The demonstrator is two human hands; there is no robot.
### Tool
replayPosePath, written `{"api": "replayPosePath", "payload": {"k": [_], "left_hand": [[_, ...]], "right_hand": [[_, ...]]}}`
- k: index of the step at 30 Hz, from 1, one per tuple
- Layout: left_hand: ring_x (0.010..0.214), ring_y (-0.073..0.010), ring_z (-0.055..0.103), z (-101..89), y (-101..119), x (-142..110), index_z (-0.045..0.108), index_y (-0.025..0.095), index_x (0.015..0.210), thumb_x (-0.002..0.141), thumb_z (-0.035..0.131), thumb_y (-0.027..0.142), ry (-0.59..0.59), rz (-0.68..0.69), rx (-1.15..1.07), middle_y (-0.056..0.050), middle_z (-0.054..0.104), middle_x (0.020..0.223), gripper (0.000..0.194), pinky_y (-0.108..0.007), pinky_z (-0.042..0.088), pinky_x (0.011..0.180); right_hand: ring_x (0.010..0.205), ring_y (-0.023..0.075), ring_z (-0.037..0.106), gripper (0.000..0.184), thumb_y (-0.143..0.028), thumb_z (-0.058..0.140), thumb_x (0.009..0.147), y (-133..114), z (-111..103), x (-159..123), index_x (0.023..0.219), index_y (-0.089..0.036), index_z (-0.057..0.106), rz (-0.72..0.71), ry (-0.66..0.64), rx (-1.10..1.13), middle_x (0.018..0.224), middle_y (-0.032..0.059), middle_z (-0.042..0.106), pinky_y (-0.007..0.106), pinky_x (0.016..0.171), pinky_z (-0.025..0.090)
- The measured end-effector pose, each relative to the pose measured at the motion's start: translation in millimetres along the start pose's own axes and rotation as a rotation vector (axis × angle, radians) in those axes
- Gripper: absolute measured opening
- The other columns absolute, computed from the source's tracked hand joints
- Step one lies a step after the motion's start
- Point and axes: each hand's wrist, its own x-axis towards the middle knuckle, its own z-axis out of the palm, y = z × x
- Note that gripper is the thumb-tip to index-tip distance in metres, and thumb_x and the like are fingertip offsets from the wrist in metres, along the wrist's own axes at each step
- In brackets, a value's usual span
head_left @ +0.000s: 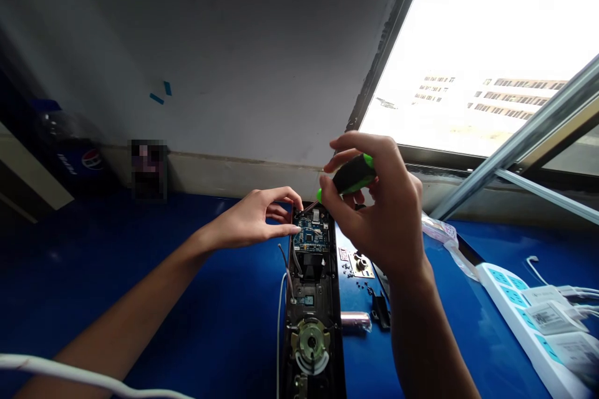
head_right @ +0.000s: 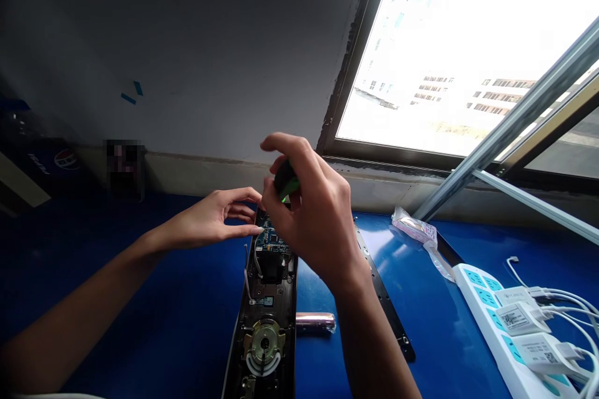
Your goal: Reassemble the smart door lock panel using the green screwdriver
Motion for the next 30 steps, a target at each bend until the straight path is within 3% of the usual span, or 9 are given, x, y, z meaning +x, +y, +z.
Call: {"api": "replayPosePath", "payload": {"k": [3, 8, 13, 21, 26, 30], "left_hand": [[0.105, -0.0237, 0.075, -0.5, 1.5, -0.5, 0.064, 0.023, 0.117, 0.086, 0.081, 0.036, -0.010, -0.016, -0.002, -0.006, 0.072, 0.122, 0.038, -0.042, 0.061, 0.100], [0.108, -0.0248, 0.075, -1.2, 1.6, -0.9, 0.065, 0.024, 0.117, 0.084, 0.083, 0.040, 0.005, -0.015, 0.019, -0.006, 0.071, 0.126, 0.040, -0.042, 0.061, 0.099], [0.106, -0.0230, 0.074, -1.0, 0.5, -0.9, 0.064, 0.024, 0.121, 0.085, 0.082, 0.038, -0.001, -0.012, 0.007, -0.006, 0.071, 0.124, 0.042, -0.042, 0.061, 0.100], [0.106, -0.0232, 0.075, -1.3, 2.5, 0.2, 0.064, 0.024, 0.117, 0.085, 0.083, 0.037, 0.003, -0.019, 0.018, -0.005, 0.070, 0.124, 0.039, -0.042, 0.061, 0.102], [0.107, -0.0248, 0.075, -2.1, 3.2, -1.0, 0.064, 0.024, 0.118, 0.085, 0.081, 0.038, -0.007, -0.007, 0.025, -0.007, 0.071, 0.127, 0.040, -0.042, 0.061, 0.099], [0.105, -0.0244, 0.075, -2.2, 2.5, -0.9, 0.064, 0.024, 0.119, 0.084, 0.082, 0.037, 0.000, -0.011, 0.014, -0.006, 0.071, 0.128, 0.041, -0.044, 0.061, 0.100]], "right_hand": [[0.072, 0.0148, 0.063, 0.048, -0.012, 0.063, 0.088, -0.9, 0.2, -0.5, 0.132, -0.027, 0.054, 0.002, -0.022, 0.025, 0.101, 0.0022, 0.071, 0.034, 0.063, 0.059], [0.063, 0.0122, 0.058, 0.034, -0.016, 0.069, 0.091, 1.1, 1.2, -1.0, 0.121, -0.026, 0.060, -0.007, 0.017, -0.003, 0.093, -0.0002, 0.069, 0.032, 0.057, 0.055], [0.073, 0.0144, 0.063, 0.046, -0.011, 0.065, 0.086, 1.1, 1.3, 0.5, 0.128, -0.026, 0.054, -0.030, -0.006, 0.056, 0.106, 0.0021, 0.070, 0.034, 0.065, 0.058], [0.066, 0.0131, 0.062, 0.032, -0.016, 0.070, 0.090, 1.2, 0.7, 0.0, 0.119, -0.026, 0.061, -0.008, 0.022, 0.013, 0.093, -0.0003, 0.071, 0.031, 0.057, 0.054], [0.079, 0.0156, 0.066, 0.047, -0.010, 0.065, 0.084, -0.2, 2.2, 0.8, 0.127, -0.025, 0.055, -0.057, -0.014, 0.075, 0.106, 0.0024, 0.071, 0.033, 0.065, 0.058], [0.063, 0.0123, 0.060, 0.034, -0.020, 0.073, 0.089, 0.1, 3.8, 0.4, 0.119, -0.027, 0.059, -0.034, 0.040, 0.007, 0.096, -0.0001, 0.071, 0.033, 0.057, 0.056]]}}
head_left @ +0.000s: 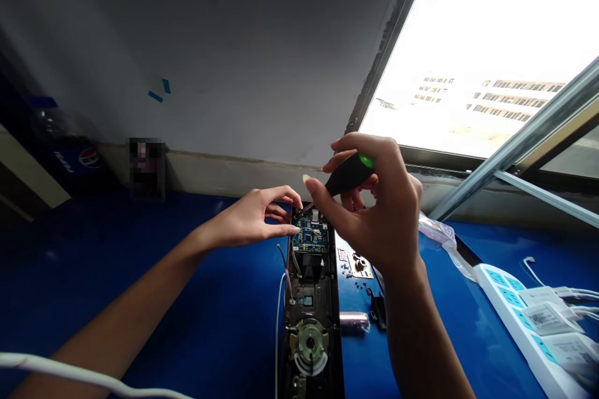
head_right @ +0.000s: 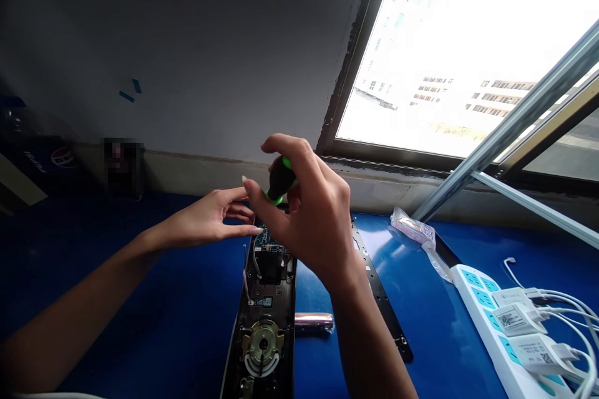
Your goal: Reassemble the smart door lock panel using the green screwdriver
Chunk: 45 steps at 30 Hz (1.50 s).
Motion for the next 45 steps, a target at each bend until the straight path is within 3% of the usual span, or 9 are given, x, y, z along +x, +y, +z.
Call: {"api": "replayPosePath", "payload": {"k": [6, 13, 18, 24, 29, 34, 37, 41, 45], "left_hand": [[0.107, -0.0239, 0.075, 0.0, 1.2, -0.2, 0.065, 0.025, 0.117, 0.084, 0.082, 0.036, 0.005, 0.000, 0.019, -0.006, 0.071, 0.127, 0.039, -0.044, 0.061, 0.103], [0.107, -0.0252, 0.076, -0.5, -0.1, -0.8, 0.064, 0.025, 0.120, 0.086, 0.081, 0.038, -0.011, 0.006, 0.043, -0.006, 0.072, 0.124, 0.041, -0.043, 0.062, 0.099], [0.106, -0.0237, 0.076, 0.4, -1.8, 0.5, 0.065, 0.025, 0.119, 0.085, 0.082, 0.038, 0.006, 0.013, 0.038, -0.006, 0.072, 0.125, 0.041, -0.043, 0.061, 0.102], [0.107, -0.0242, 0.076, 0.0, 0.1, -0.2, 0.063, 0.025, 0.120, 0.086, 0.081, 0.036, -0.014, 0.000, 0.024, -0.005, 0.071, 0.124, 0.041, -0.041, 0.062, 0.100], [0.107, -0.0240, 0.076, 0.1, -0.6, -0.2, 0.064, 0.025, 0.121, 0.085, 0.083, 0.039, 0.002, 0.003, 0.038, -0.005, 0.071, 0.126, 0.042, -0.042, 0.061, 0.102], [0.105, -0.0234, 0.076, 0.5, -1.2, 0.5, 0.064, 0.024, 0.123, 0.086, 0.082, 0.036, 0.001, -0.002, 0.041, -0.006, 0.071, 0.125, 0.042, -0.042, 0.062, 0.100], [0.106, -0.0239, 0.076, 0.3, -2.5, 0.7, 0.063, 0.025, 0.123, 0.086, 0.082, 0.038, 0.001, 0.006, 0.047, -0.006, 0.071, 0.127, 0.044, -0.042, 0.062, 0.099], [0.111, -0.0246, 0.074, -0.5, -2.1, -0.4, 0.064, 0.026, 0.122, 0.086, 0.082, 0.041, 0.013, 0.015, 0.107, -0.005, 0.071, 0.128, 0.043, -0.043, 0.061, 0.102], [0.118, -0.0243, 0.070, 0.3, 3.3, -3.3, 0.065, 0.028, 0.122, 0.088, 0.080, 0.042, 0.063, 0.094, 0.245, -0.004, 0.069, 0.132, 0.040, -0.042, 0.059, 0.105]], "right_hand": [[0.069, 0.0137, 0.063, 0.027, -0.019, 0.071, 0.093, 0.8, -1.5, -0.4, 0.117, -0.026, 0.061, 0.009, 0.001, -0.014, 0.095, 0.0003, 0.072, 0.032, 0.059, 0.056], [0.074, 0.0139, 0.064, 0.040, -0.013, 0.064, 0.088, 1.2, -1.8, 0.5, 0.125, -0.026, 0.057, -0.012, -0.039, 0.039, 0.105, 0.0021, 0.072, 0.034, 0.066, 0.059], [0.067, 0.0117, 0.061, 0.033, -0.020, 0.073, 0.089, 1.9, -1.0, -1.0, 0.119, -0.026, 0.060, -0.001, -0.008, -0.008, 0.094, -0.0013, 0.071, 0.031, 0.061, 0.057], [0.073, 0.0131, 0.063, 0.045, -0.010, 0.065, 0.086, 2.5, 0.0, -0.3, 0.127, -0.026, 0.054, 0.013, -0.044, 0.084, 0.104, 0.0010, 0.070, 0.032, 0.064, 0.057], [0.068, 0.0126, 0.061, 0.034, -0.015, 0.073, 0.087, 5.7, 0.5, -0.8, 0.116, -0.025, 0.059, 0.020, 0.025, 0.016, 0.095, -0.0001, 0.070, 0.032, 0.061, 0.056], [0.074, 0.0133, 0.062, 0.043, -0.011, 0.065, 0.088, 5.7, -0.6, -0.2, 0.126, -0.026, 0.055, -0.017, -0.036, 0.068, 0.109, 0.0031, 0.070, 0.033, 0.066, 0.058], [0.068, 0.0125, 0.059, 0.041, -0.015, 0.070, 0.089, 4.8, -1.4, -0.4, 0.125, -0.027, 0.056, 0.006, -0.041, 0.026, 0.103, 0.0020, 0.070, 0.034, 0.064, 0.058], [0.069, 0.0131, 0.059, 0.041, -0.012, 0.066, 0.090, 4.2, -2.4, -0.6, 0.126, -0.028, 0.056, 0.036, -0.040, 0.045, 0.102, 0.0018, 0.070, 0.033, 0.061, 0.057], [0.078, 0.0170, 0.066, 0.049, -0.009, 0.067, 0.083, 4.5, -5.8, 0.9, 0.125, -0.029, 0.055, 0.017, 0.029, 0.110, 0.105, 0.0023, 0.070, 0.036, 0.061, 0.056]]}}
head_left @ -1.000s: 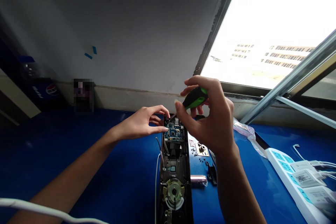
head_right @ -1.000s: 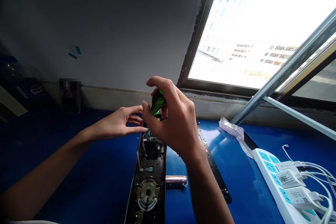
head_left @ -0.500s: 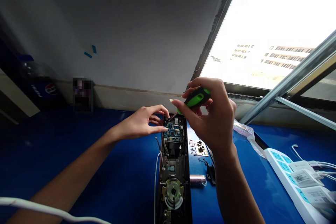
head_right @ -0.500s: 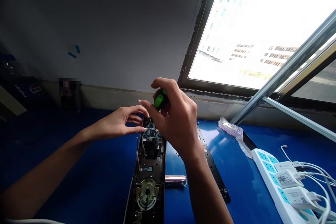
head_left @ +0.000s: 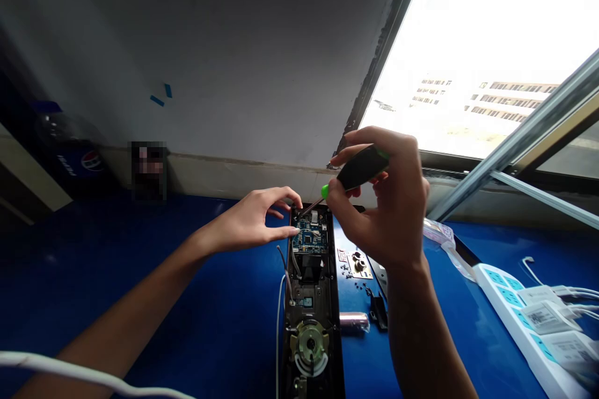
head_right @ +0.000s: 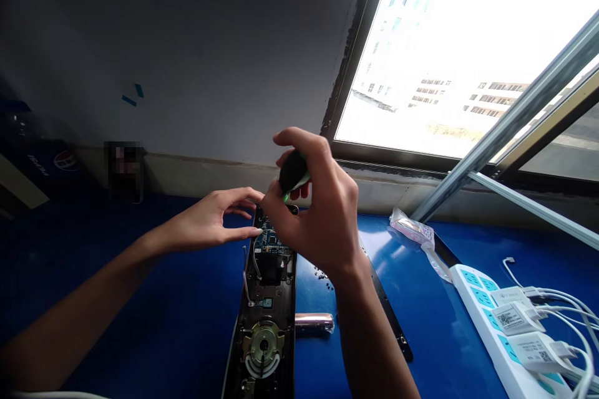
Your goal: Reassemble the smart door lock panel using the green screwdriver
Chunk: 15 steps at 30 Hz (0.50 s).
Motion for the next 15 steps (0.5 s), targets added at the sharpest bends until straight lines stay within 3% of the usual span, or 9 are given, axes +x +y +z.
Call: {"api": "replayPosePath", "payload": {"k": [6, 12, 15], "left_hand": [[0.131, -0.0281, 0.061, 6.4, 4, 1, 0.073, 0.025, 0.105, 0.089, 0.081, 0.040, 0.151, 0.147, 0.234, -0.007, 0.059, 0.144, 0.024, -0.046, 0.052, 0.111], [0.120, -0.0245, 0.066, 15.2, 0, 4, 0.073, 0.021, 0.105, 0.087, 0.084, 0.027, 0.216, 0.274, 0.243, -0.008, 0.066, 0.133, 0.022, -0.039, 0.056, 0.103], [0.120, -0.0237, 0.065, 20.1, -2, 5, 0.075, 0.019, 0.099, 0.089, 0.081, 0.021, 0.265, 0.367, 0.272, -0.008, 0.069, 0.126, 0.012, -0.038, 0.057, 0.102]], "right_hand": [[0.087, 0.0213, 0.071, 0.047, -0.012, 0.069, 0.082, -6, -11, 1, 0.122, -0.031, 0.056, 0.017, 0.097, 0.014, 0.103, 0.0019, 0.068, 0.037, 0.060, 0.056], [0.087, 0.0225, 0.072, 0.045, -0.010, 0.070, 0.083, -14, -21, 3, 0.119, -0.031, 0.053, 0.086, -0.004, -0.038, 0.106, 0.0029, 0.069, 0.039, 0.061, 0.057], [0.088, 0.0245, 0.073, 0.048, -0.008, 0.072, 0.080, -10, -23, 6, 0.118, -0.031, 0.052, 0.046, -0.009, -0.029, 0.103, 0.0040, 0.068, 0.040, 0.058, 0.057]]}}
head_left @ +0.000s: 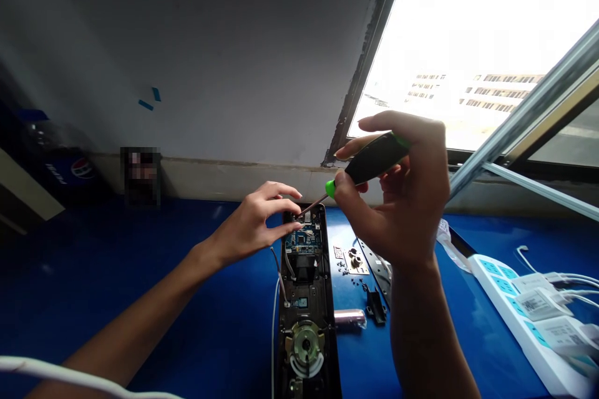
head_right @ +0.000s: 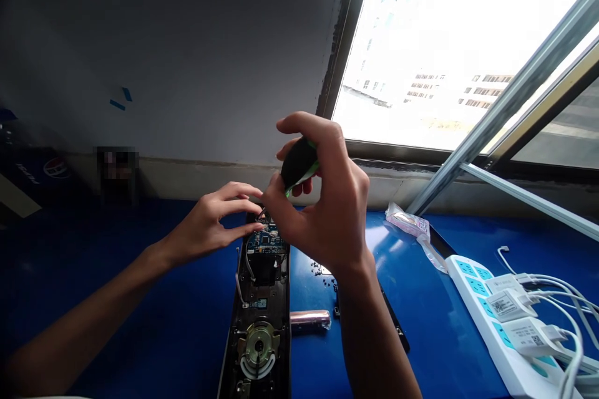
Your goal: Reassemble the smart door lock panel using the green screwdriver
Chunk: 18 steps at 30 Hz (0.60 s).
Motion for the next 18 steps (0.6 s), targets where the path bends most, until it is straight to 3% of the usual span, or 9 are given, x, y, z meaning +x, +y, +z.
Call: {"api": "replayPosePath", "payload": {"k": [5, 8, 11, 15, 18], "left_hand": [[0.122, -0.0235, 0.063, 3.2, -1, 1, 0.076, 0.018, 0.092, 0.091, 0.079, 0.017, 0.065, 0.095, 0.040, -0.008, 0.073, 0.120, 0.004, -0.039, 0.056, 0.103], [0.122, -0.0237, 0.062, -2.6, 6, 4, 0.077, 0.019, 0.092, 0.092, 0.077, 0.016, 0.064, 0.112, 0.056, -0.008, 0.072, 0.120, 0.003, -0.038, 0.056, 0.100], [0.109, -0.0216, 0.063, -7.2, 19, 8, 0.077, 0.019, 0.096, 0.094, 0.075, 0.016, 0.054, 0.157, 0.052, -0.007, 0.074, 0.107, 0.003, -0.036, 0.056, 0.093], [0.087, -0.0175, 0.062, 2.9, 39, 24, 0.075, 0.017, 0.096, 0.096, 0.074, 0.020, -0.091, 0.176, 0.049, -0.003, 0.074, 0.086, 0.003, -0.029, 0.054, 0.075], [0.083, -0.0182, 0.064, 24.8, 53, 45, 0.076, 0.015, 0.088, 0.099, 0.069, 0.017, -0.298, 0.182, 0.126, -0.004, 0.073, 0.084, 0.013, -0.029, 0.051, 0.071]], "right_hand": [[0.095, 0.0261, 0.074, 0.054, -0.010, 0.071, 0.080, 12, -6, 2, 0.123, -0.034, 0.049, -0.097, -0.004, -0.036, 0.105, 0.0036, 0.069, 0.040, 0.063, 0.060], [0.092, 0.0262, 0.074, 0.054, -0.011, 0.070, 0.080, 14, -19, 3, 0.123, -0.036, 0.049, -0.089, -0.030, -0.049, 0.105, 0.0032, 0.069, 0.039, 0.059, 0.058], [0.085, 0.0254, 0.073, 0.052, -0.012, 0.073, 0.078, 11, -37, 4, 0.118, -0.036, 0.053, -0.026, -0.081, -0.065, 0.099, 0.0024, 0.070, 0.039, 0.058, 0.057], [0.085, 0.0236, 0.071, 0.049, -0.014, 0.072, 0.079, 11, -61, 2, 0.122, -0.035, 0.057, 0.106, -0.196, -0.133, 0.099, 0.0028, 0.072, 0.039, 0.067, 0.060], [0.077, 0.0181, 0.068, 0.051, -0.013, 0.068, 0.080, 21, -76, -2, 0.127, -0.029, 0.059, 0.174, -0.368, -0.158, 0.094, 0.0005, 0.072, 0.034, 0.068, 0.059]]}}
